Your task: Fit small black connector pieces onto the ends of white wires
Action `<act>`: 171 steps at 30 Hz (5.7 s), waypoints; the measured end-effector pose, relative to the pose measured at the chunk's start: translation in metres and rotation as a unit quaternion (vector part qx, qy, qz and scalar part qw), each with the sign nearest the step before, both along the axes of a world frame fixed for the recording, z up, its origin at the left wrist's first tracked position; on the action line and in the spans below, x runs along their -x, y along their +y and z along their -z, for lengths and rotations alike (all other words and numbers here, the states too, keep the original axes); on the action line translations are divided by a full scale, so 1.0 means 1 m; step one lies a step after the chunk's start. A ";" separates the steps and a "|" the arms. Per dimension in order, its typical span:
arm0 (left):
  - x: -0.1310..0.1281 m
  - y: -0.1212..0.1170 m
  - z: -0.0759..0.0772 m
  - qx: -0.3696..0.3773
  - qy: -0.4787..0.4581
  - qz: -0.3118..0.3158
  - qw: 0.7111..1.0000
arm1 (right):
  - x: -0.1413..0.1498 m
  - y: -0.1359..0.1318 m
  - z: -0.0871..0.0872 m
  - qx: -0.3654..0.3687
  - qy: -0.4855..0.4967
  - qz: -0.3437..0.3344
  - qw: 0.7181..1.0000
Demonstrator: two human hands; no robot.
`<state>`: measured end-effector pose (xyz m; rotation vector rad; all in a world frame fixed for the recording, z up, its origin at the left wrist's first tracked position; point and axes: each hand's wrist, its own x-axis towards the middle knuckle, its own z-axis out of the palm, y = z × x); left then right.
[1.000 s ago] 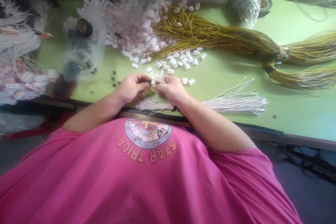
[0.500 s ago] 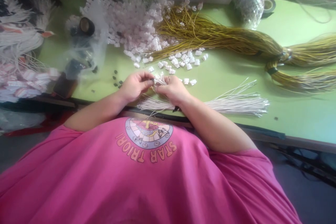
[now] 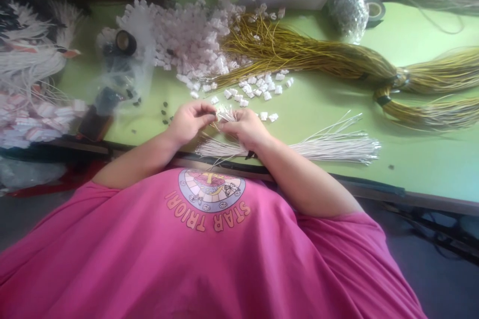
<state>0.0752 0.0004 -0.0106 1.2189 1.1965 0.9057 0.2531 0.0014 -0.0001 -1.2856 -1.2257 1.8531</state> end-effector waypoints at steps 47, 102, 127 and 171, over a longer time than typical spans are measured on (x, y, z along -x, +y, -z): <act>0.006 -0.001 0.001 -0.077 0.172 0.106 0.976 | 0.001 -0.005 0.002 -0.071 -0.092 -0.015 0.993; 0.015 0.001 -0.001 -0.004 0.067 0.082 0.994 | 0.002 -0.004 0.005 -0.060 -0.078 0.058 0.993; 0.008 0.000 -0.002 0.127 -0.040 0.030 0.991 | 0.004 -0.005 0.003 -0.077 -0.106 0.085 0.988; 0.022 0.007 -0.006 -0.001 0.115 0.061 0.991 | -0.002 -0.002 0.006 -0.017 -0.050 0.073 0.996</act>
